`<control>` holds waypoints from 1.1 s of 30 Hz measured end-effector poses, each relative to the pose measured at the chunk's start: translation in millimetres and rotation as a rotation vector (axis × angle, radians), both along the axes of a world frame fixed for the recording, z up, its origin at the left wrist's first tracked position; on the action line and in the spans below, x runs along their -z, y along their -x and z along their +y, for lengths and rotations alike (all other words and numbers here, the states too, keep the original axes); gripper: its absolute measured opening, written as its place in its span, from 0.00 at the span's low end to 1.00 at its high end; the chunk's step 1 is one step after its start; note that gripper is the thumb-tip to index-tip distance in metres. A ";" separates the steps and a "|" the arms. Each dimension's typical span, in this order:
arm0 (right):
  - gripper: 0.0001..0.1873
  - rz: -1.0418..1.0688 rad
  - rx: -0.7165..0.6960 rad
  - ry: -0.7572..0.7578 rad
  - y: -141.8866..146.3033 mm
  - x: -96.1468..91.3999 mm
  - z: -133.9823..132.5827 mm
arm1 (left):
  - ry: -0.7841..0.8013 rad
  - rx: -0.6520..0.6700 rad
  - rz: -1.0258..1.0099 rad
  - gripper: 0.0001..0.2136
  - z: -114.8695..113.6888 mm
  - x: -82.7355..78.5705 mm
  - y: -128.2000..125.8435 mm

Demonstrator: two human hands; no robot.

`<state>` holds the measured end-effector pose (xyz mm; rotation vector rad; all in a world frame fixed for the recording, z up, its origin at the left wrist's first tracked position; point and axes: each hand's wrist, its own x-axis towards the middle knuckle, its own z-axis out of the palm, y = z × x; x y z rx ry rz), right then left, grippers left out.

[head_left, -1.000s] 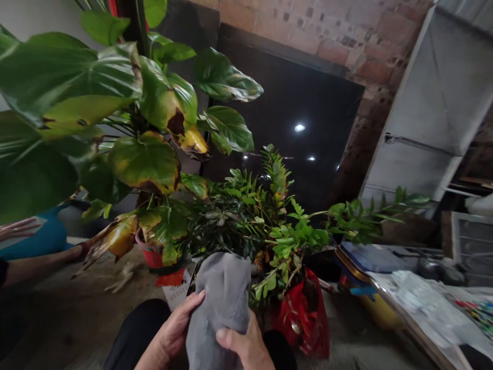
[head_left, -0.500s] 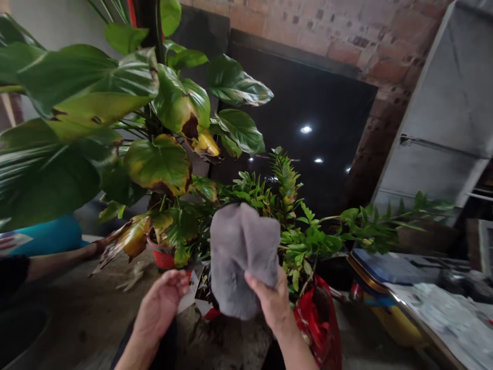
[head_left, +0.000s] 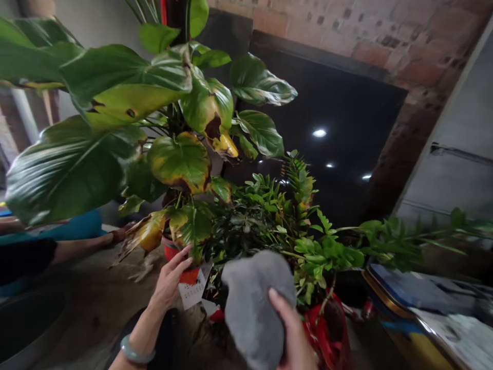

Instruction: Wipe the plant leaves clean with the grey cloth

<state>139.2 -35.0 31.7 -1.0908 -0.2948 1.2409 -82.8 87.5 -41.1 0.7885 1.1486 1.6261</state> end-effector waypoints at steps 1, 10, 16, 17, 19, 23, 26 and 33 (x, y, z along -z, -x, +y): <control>0.23 0.006 0.027 -0.036 -4.3 -16.7 10.6 | 0.003 0.020 -0.042 0.27 -1.5 1.5 0.0; 0.23 0.090 -0.255 0.163 37.3 15.1 42.7 | 0.012 -0.087 -0.317 0.21 -0.3 10.0 -11.6; 0.23 -0.023 -0.180 0.043 24.6 -1.5 8.4 | 0.022 -0.001 -0.486 0.21 -1.8 12.2 -4.1; 0.22 0.004 -0.136 -0.014 22.5 -19.3 17.5 | 0.027 0.034 -0.504 0.22 -2.5 11.8 -3.4; 0.20 0.058 -0.095 -0.115 27.5 -51.4 45.2 | 0.028 0.092 -0.522 0.23 -3.8 11.1 -3.2; 0.14 0.125 -0.227 -0.115 71.3 -60.4 92.9 | 0.028 0.174 -0.553 0.24 -6.7 8.1 -5.1; 0.16 -0.011 -0.415 0.078 96.2 -19.7 81.3 | 0.047 0.157 -0.608 0.21 -11.3 3.8 -3.7; 0.28 -0.054 -0.314 0.078 49.0 -17.4 17.9 | 0.100 0.106 -0.657 0.24 -10.7 4.9 4.2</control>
